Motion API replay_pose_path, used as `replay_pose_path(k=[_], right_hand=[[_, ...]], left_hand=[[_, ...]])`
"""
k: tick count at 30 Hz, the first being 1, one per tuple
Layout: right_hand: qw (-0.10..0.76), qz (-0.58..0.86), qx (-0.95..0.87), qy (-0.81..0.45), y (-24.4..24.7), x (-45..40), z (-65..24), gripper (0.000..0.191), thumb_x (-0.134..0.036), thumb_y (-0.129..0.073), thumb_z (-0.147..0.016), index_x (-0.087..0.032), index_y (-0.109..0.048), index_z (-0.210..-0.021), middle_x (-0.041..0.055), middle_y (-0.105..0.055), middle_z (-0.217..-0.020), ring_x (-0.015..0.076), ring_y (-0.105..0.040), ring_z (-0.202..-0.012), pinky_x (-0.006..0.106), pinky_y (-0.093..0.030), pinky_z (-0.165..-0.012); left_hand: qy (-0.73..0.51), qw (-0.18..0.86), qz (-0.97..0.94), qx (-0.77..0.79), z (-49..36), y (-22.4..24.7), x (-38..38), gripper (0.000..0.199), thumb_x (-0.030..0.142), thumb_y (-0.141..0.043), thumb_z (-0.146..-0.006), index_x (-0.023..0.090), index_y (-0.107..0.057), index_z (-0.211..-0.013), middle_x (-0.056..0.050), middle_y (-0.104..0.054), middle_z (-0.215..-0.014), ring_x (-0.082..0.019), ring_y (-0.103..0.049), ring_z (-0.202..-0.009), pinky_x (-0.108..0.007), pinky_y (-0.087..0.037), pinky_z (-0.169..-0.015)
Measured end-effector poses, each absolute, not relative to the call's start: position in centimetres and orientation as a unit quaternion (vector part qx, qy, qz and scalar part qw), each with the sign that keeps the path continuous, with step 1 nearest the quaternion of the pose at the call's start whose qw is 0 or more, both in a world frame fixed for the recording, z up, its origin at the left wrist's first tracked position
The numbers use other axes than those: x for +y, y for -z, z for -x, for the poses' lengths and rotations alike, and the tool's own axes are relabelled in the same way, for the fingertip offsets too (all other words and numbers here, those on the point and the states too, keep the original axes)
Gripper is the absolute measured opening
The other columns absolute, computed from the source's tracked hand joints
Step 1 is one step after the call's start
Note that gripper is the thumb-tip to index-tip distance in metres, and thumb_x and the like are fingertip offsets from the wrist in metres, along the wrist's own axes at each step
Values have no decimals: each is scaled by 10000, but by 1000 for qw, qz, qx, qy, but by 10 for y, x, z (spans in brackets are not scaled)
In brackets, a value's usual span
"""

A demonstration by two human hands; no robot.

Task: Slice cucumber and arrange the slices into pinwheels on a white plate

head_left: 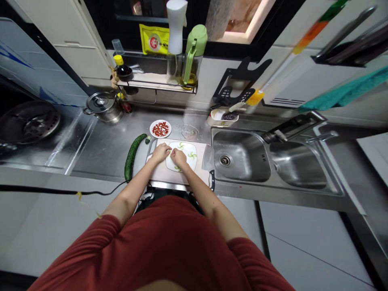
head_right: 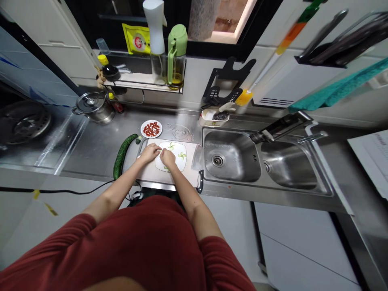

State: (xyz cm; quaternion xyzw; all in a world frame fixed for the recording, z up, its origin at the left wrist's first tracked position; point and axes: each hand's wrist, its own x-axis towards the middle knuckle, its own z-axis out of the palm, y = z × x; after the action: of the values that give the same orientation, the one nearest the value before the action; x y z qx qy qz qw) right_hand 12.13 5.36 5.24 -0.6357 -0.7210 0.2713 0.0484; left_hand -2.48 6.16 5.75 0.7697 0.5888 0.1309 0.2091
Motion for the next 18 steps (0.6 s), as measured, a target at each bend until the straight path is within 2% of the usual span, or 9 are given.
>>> replay_pose_path(k=[7,14,18], right_hand=[[85,596,-765,-231,-54,42,-128,285,-225,-397,-901,-235,-553,-1139,37,-623,-1045,162,-565,-899,237,-386,-731],[14,577,-792,-198,-60,36,-126,366,-282,-343,-949,-283,-526,-1266,66,-581,-1062,183,-547,-954,260,-396,-777],[-6,581,-791,-192,-63,35,-126,371,-301,-317,-965,-272,-540,-1260,76,-576,-1077,184,-537,-980,262,-391,-803]], left_hand=[[-187,220,-754,590,34,-50,61,284,269,-498,-859,256,-674,-1081,-53,-560,-961,-178,-531,-917,-287,-433,-810],[-155,227,-768,578,35,-50,63,247,265,-557,-816,281,-711,-1008,-51,-535,-975,-185,-510,-950,-295,-437,-818],[-158,220,-766,584,33,-52,60,245,279,-554,-821,273,-705,-1014,-56,-528,-976,-191,-503,-961,-299,-436,-823]])
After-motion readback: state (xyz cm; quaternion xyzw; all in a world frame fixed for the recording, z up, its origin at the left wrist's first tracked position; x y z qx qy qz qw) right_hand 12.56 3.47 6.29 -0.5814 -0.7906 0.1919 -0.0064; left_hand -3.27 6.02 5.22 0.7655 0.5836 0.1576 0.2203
